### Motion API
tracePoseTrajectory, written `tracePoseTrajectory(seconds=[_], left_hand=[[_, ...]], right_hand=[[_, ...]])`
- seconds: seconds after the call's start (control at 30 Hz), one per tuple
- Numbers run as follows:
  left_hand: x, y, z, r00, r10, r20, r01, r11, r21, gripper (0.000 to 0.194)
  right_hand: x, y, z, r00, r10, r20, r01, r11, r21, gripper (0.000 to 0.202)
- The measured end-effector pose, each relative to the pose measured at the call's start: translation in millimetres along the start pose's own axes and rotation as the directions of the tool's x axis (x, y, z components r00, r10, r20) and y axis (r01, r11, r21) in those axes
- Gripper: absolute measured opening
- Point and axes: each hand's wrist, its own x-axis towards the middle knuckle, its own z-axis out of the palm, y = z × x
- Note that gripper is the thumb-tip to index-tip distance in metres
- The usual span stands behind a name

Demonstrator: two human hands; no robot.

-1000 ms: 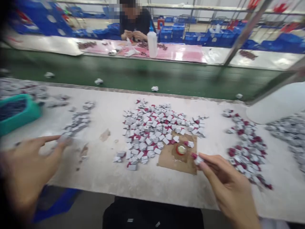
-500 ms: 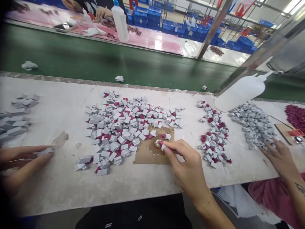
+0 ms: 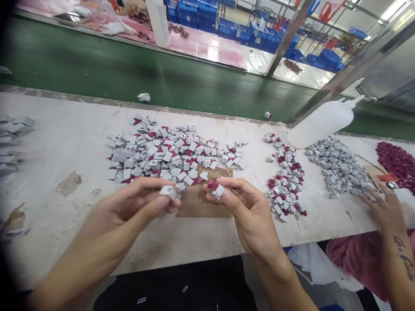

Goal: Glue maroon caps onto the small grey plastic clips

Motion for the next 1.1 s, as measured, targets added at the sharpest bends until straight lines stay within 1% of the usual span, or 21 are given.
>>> tracePoseTrajectory(seconds=[0.03, 0.1, 0.13, 0.2, 0.33, 0.4, 0.5, 0.6, 0.7, 0.8, 0.87, 0.9, 0.93, 0.97, 1.0, 1.03, 1.07, 1.1], left_hand=[[4, 4, 14.7, 0.999, -0.008, 0.04, 0.012, 0.996, -0.089, 0.017], [9, 9, 34.5, 0.994, -0.023, 0.104, 0.044, 0.977, -0.207, 0.015], [10, 9, 40.4, 0.991, -0.032, 0.133, 0.064, 0.969, -0.238, 0.015], [11, 8, 46.6, 0.982, -0.051, 0.184, 0.101, 0.956, -0.274, 0.017], [12, 5, 50.2, 0.977, -0.047, 0.208, 0.108, 0.951, -0.291, 0.019], [12, 4, 51.6, 0.975, -0.052, 0.216, 0.113, 0.952, -0.283, 0.02], [10, 2, 54.1, 0.973, -0.06, 0.223, 0.113, 0.965, -0.235, 0.02], [7, 1, 55.6, 0.979, -0.015, 0.202, 0.047, 0.987, -0.155, 0.016], [8, 6, 53.3, 0.984, 0.065, 0.164, -0.051, 0.995, -0.09, 0.013], [18, 20, 46.2, 0.976, 0.105, 0.189, -0.097, 0.994, -0.054, 0.012], [35, 34, 39.7, 0.969, 0.066, 0.237, -0.068, 0.998, -0.001, 0.015], [47, 41, 36.5, 0.969, 0.034, 0.246, -0.049, 0.997, 0.054, 0.017], [62, 48, 33.6, 0.972, 0.006, 0.237, -0.038, 0.991, 0.13, 0.019], [81, 55, 31.1, 0.979, -0.008, 0.205, -0.039, 0.974, 0.222, 0.02], [102, 61, 29.3, 0.988, -0.001, 0.154, -0.048, 0.948, 0.315, 0.021], [125, 66, 28.1, 0.995, 0.03, 0.098, -0.067, 0.916, 0.396, 0.023], [149, 68, 27.9, 0.997, 0.072, 0.04, -0.082, 0.887, 0.455, 0.024], [174, 69, 28.5, 0.993, 0.119, -0.017, -0.097, 0.875, 0.474, 0.022]], right_hand=[[-1, 0, 1, 1.0, 0.011, 0.006, -0.011, 1.0, 0.001, 0.016], [-2, 0, 1, 0.999, 0.036, 0.016, -0.035, 0.999, -0.005, 0.018], [-3, 1, 1, 0.999, 0.043, 0.022, -0.043, 0.999, -0.008, 0.017], [-4, 1, -1, 0.998, 0.047, 0.029, -0.047, 0.999, -0.007, 0.016], [-6, 2, -4, 0.999, 0.037, 0.019, -0.037, 0.999, -0.016, 0.013], [-6, 1, -5, 0.999, 0.016, 0.034, -0.015, 0.999, -0.037, 0.011], [-7, -1, -7, 0.998, -0.028, 0.061, 0.037, 0.988, -0.147, 0.012], [-5, -5, -9, 0.993, -0.093, 0.066, 0.108, 0.956, -0.274, 0.012], [-1, -11, -8, 0.982, -0.14, 0.125, 0.166, 0.958, -0.234, 0.014], [7, -22, -4, 0.971, -0.147, 0.187, 0.18, 0.968, -0.175, 0.017], [22, -32, -2, 0.967, -0.126, 0.223, 0.175, 0.962, -0.212, 0.016], [34, -37, -3, 0.963, -0.114, 0.244, 0.179, 0.947, -0.265, 0.016], [50, -42, -5, 0.96, -0.11, 0.256, 0.197, 0.918, -0.344, 0.019], [71, -48, -9, 0.961, -0.121, 0.248, 0.224, 0.865, -0.448, 0.024], [95, -52, -14, 0.967, -0.138, 0.216, 0.24, 0.784, -0.573, 0.028], [123, -56, -21, 0.97, -0.189, 0.154, 0.242, 0.678, -0.694, 0.032], [153, -58, -28, 0.967, -0.247, 0.069, 0.198, 0.548, -0.812, 0.035], [182, -59, -36, 0.961, -0.276, -0.018, 0.102, 0.415, -0.904, 0.04]])
